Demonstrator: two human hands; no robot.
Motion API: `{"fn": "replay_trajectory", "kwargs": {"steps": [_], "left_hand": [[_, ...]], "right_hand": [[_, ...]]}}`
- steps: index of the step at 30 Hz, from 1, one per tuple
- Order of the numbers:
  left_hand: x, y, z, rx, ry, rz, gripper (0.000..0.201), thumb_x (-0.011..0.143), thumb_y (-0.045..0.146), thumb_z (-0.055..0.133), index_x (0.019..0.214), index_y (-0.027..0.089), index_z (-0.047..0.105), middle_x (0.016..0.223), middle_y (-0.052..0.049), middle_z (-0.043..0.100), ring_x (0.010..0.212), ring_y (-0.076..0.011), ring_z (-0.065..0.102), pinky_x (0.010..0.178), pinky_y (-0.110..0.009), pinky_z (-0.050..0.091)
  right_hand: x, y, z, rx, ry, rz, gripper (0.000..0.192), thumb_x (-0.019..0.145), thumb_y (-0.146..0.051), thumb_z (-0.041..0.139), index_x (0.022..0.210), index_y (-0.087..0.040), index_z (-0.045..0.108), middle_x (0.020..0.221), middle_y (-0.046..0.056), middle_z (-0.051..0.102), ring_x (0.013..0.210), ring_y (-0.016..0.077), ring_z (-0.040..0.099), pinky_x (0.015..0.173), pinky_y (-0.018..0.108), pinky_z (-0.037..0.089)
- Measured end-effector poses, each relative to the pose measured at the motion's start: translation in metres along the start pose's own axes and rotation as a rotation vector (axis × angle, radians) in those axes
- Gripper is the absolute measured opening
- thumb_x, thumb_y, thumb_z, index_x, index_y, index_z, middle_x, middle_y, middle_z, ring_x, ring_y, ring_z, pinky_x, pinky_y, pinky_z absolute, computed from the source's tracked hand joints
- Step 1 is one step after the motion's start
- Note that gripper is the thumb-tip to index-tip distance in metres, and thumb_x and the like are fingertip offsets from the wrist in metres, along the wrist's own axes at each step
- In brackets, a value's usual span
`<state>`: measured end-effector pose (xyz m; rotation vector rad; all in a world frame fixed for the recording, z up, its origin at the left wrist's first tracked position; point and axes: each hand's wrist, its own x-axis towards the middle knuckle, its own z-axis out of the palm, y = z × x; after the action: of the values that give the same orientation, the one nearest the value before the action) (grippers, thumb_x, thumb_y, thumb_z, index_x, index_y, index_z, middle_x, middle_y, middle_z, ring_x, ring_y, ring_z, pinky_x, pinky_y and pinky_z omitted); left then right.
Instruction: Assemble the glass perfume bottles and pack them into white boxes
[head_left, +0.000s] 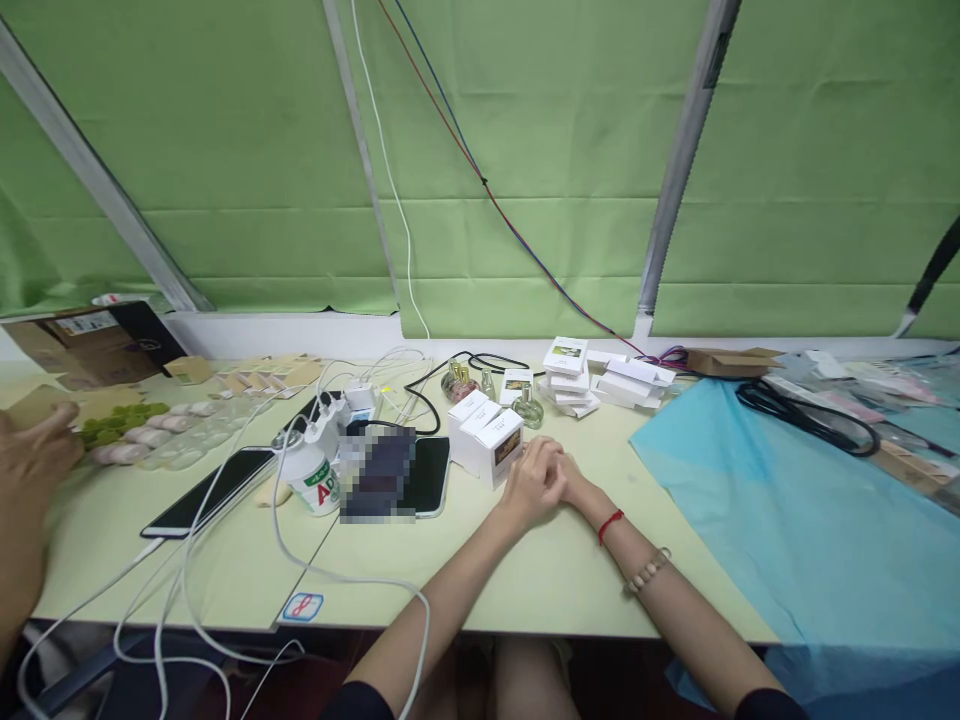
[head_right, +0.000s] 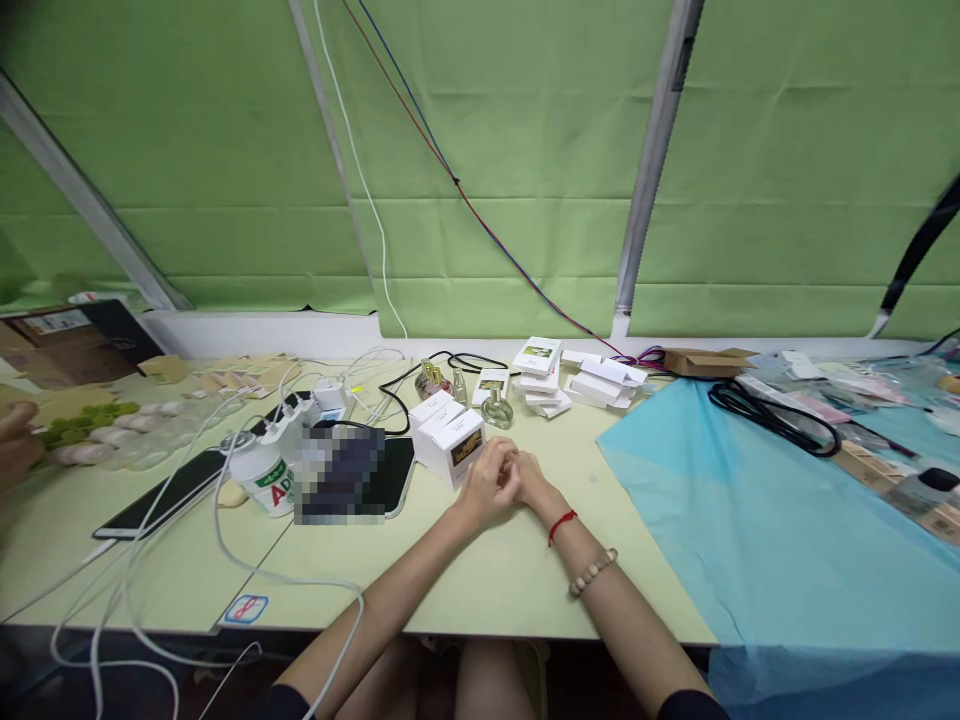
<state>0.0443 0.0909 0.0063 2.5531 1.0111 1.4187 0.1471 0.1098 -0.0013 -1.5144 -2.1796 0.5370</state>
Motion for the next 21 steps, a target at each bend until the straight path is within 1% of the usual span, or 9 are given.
{"fn": "replay_trajectory", "kwargs": {"steps": [3,5,6,8,11,13,15,17,21], "left_hand": [[0.0033,-0.0036,-0.0023,-0.093,0.082,-0.197,0.046,0.073,0.011,0.045,0.118,0.018,0.04,0.124,-0.014,0.046,0.081,-0.0144,0.056,0.065,-0.027,0.048],[0.0049,-0.0057,-0.0048,-0.114,0.117,-0.254,0.053,0.075,0.009,0.044,0.126,0.02,0.034,0.136,-0.016,0.036,0.073,-0.0115,0.056,0.063,-0.026,0.048],[0.0051,-0.0065,-0.0061,-0.099,0.115,-0.246,0.053,0.076,0.009,0.043,0.127,0.021,0.034,0.138,-0.016,0.033,0.073,-0.0112,0.056,0.063,-0.026,0.049],[0.0045,-0.0078,-0.0079,-0.006,0.111,-0.129,0.046,0.077,0.008,0.043,0.121,0.02,0.041,0.137,-0.014,0.036,0.084,-0.014,0.058,0.069,-0.027,0.049],[0.0027,-0.0086,-0.0081,0.241,0.171,0.133,0.032,0.076,0.009,0.045,0.105,0.02,0.054,0.126,-0.01,0.051,0.106,-0.0205,0.053,0.085,-0.034,0.043],[0.0029,-0.0081,-0.0072,0.41,0.25,0.176,0.032,0.075,0.01,0.048,0.105,0.022,0.056,0.121,-0.009,0.055,0.114,-0.0238,0.048,0.091,-0.037,0.038],[0.0048,-0.0074,-0.0065,0.527,0.307,0.096,0.041,0.074,0.012,0.05,0.113,0.023,0.053,0.125,-0.009,0.053,0.122,-0.027,0.041,0.095,-0.04,0.032],[0.0073,-0.0073,-0.0064,0.575,0.316,-0.019,0.05,0.072,0.013,0.051,0.121,0.022,0.049,0.132,-0.009,0.047,0.127,-0.0293,0.034,0.099,-0.043,0.027],[0.0091,-0.0105,-0.005,0.595,0.252,-0.125,0.053,0.071,0.017,0.052,0.123,0.015,0.047,0.13,-0.015,0.047,0.122,-0.0329,0.039,0.1,-0.048,0.025]], "right_hand": [[-0.0005,-0.0034,-0.0014,-0.046,0.009,-0.001,0.019,0.079,-0.025,0.047,0.092,-0.019,0.059,0.081,0.004,0.066,0.07,0.0171,0.057,0.062,0.025,0.035],[-0.0009,-0.0063,-0.0026,-0.064,0.018,-0.009,0.021,0.081,-0.027,0.044,0.096,-0.021,0.058,0.087,0.005,0.067,0.074,0.0184,0.059,0.062,0.025,0.035],[-0.001,-0.0074,-0.003,-0.072,0.021,-0.012,0.023,0.082,-0.027,0.044,0.098,-0.021,0.058,0.089,0.005,0.067,0.076,0.0191,0.059,0.062,0.025,0.035],[-0.0013,-0.0086,-0.0032,-0.087,0.019,-0.014,0.025,0.081,-0.028,0.044,0.102,-0.021,0.057,0.093,0.007,0.067,0.08,0.0206,0.06,0.063,0.025,0.035],[-0.0012,-0.0083,-0.0022,-0.102,0.009,-0.018,0.028,0.081,-0.027,0.045,0.104,-0.02,0.058,0.097,0.008,0.067,0.086,0.0218,0.06,0.065,0.026,0.036],[-0.0008,-0.0078,-0.0018,-0.106,0.006,-0.012,0.028,0.081,-0.027,0.044,0.104,-0.02,0.059,0.099,0.008,0.067,0.086,0.0218,0.061,0.066,0.026,0.036],[-0.0002,-0.0078,-0.0022,-0.103,0.007,0.002,0.03,0.081,-0.029,0.044,0.108,-0.021,0.057,0.099,0.008,0.068,0.086,0.0221,0.061,0.066,0.026,0.037],[-0.0001,-0.0083,-0.0032,-0.094,0.01,0.012,0.033,0.082,-0.03,0.045,0.112,-0.022,0.054,0.099,0.007,0.068,0.087,0.0224,0.062,0.066,0.026,0.037],[-0.0008,-0.0097,-0.0044,-0.074,0.013,0.016,0.033,0.082,-0.028,0.044,0.113,-0.025,0.053,0.101,0.004,0.068,0.09,0.0219,0.062,0.068,0.026,0.037]]}}
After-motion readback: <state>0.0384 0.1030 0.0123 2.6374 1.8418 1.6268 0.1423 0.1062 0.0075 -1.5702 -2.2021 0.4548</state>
